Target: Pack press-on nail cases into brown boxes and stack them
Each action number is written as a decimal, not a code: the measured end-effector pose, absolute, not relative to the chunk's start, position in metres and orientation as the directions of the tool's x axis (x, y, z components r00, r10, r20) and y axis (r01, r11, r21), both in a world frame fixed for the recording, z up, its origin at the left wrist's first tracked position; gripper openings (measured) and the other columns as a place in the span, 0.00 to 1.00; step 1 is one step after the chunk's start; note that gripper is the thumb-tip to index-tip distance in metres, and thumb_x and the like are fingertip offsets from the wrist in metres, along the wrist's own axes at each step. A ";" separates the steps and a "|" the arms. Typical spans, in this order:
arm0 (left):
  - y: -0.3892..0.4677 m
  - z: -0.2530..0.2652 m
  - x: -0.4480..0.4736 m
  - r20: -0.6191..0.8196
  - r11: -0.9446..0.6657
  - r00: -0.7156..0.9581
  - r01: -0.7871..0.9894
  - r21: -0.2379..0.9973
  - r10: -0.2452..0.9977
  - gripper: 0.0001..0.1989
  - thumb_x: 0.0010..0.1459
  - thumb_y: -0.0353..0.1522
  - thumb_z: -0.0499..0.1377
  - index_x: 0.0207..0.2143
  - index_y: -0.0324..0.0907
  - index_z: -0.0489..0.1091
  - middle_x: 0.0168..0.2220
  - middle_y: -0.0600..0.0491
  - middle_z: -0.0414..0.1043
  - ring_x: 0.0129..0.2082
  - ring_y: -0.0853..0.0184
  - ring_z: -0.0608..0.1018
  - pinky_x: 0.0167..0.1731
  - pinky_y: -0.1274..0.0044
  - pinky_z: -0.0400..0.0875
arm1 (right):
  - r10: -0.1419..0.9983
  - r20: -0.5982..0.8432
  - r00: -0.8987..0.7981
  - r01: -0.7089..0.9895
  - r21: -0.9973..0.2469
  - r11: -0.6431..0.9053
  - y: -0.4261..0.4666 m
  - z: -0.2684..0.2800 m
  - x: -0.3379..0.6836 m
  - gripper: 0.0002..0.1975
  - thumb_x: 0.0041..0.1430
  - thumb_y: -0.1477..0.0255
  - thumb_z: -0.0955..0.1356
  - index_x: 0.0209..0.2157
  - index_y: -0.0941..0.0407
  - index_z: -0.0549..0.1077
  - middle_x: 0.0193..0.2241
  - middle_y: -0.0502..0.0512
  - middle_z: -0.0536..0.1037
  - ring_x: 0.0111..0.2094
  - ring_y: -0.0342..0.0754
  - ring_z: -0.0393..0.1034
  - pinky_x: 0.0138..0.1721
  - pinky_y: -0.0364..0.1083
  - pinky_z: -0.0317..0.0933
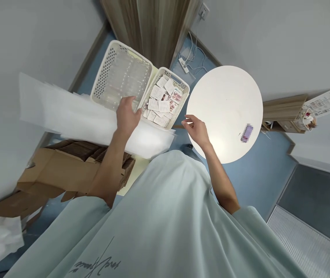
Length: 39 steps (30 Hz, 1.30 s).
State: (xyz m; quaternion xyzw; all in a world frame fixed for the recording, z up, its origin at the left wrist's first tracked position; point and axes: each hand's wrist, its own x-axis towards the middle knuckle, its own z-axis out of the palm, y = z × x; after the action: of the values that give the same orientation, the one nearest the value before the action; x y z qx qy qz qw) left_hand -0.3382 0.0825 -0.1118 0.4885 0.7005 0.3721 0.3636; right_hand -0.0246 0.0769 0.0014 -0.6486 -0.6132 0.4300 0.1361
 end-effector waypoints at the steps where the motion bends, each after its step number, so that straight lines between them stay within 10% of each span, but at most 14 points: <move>1: 0.086 -0.116 -0.352 -0.129 0.244 -0.282 0.425 0.872 0.951 0.28 0.58 0.42 0.73 0.59 0.48 0.76 0.59 0.40 0.76 0.68 0.42 0.74 0.72 0.51 0.67 | 0.911 -0.390 -0.134 0.687 -0.700 -0.198 0.079 0.002 -0.031 0.19 0.72 0.56 0.73 0.58 0.50 0.81 0.50 0.58 0.89 0.44 0.56 0.85 0.52 0.55 0.77; 15: 0.140 -0.175 -0.390 -0.534 0.095 0.116 0.932 0.351 0.837 0.25 0.60 0.31 0.61 0.59 0.34 0.75 0.61 0.34 0.77 0.66 0.39 0.72 0.65 0.56 0.71 | 0.874 -0.445 -0.194 0.757 -0.634 -0.155 0.084 0.008 -0.065 0.17 0.75 0.63 0.71 0.60 0.51 0.81 0.52 0.57 0.89 0.45 0.54 0.87 0.53 0.52 0.77; 39: 0.122 -0.126 -0.382 -0.539 0.065 0.086 0.965 0.255 0.838 0.26 0.64 0.32 0.58 0.63 0.40 0.79 0.61 0.35 0.75 0.61 0.42 0.76 0.58 0.59 0.73 | 0.882 -0.422 -0.210 0.696 -0.698 -0.169 0.076 0.004 -0.043 0.16 0.74 0.64 0.71 0.59 0.50 0.82 0.51 0.56 0.89 0.46 0.56 0.87 0.54 0.55 0.78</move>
State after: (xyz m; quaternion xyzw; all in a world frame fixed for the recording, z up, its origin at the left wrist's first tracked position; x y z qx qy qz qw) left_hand -0.3821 0.1218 -0.1256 0.6754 0.6674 -0.1074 0.2949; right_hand -0.0426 0.0763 0.0045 -0.6200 -0.6362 0.4471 0.1039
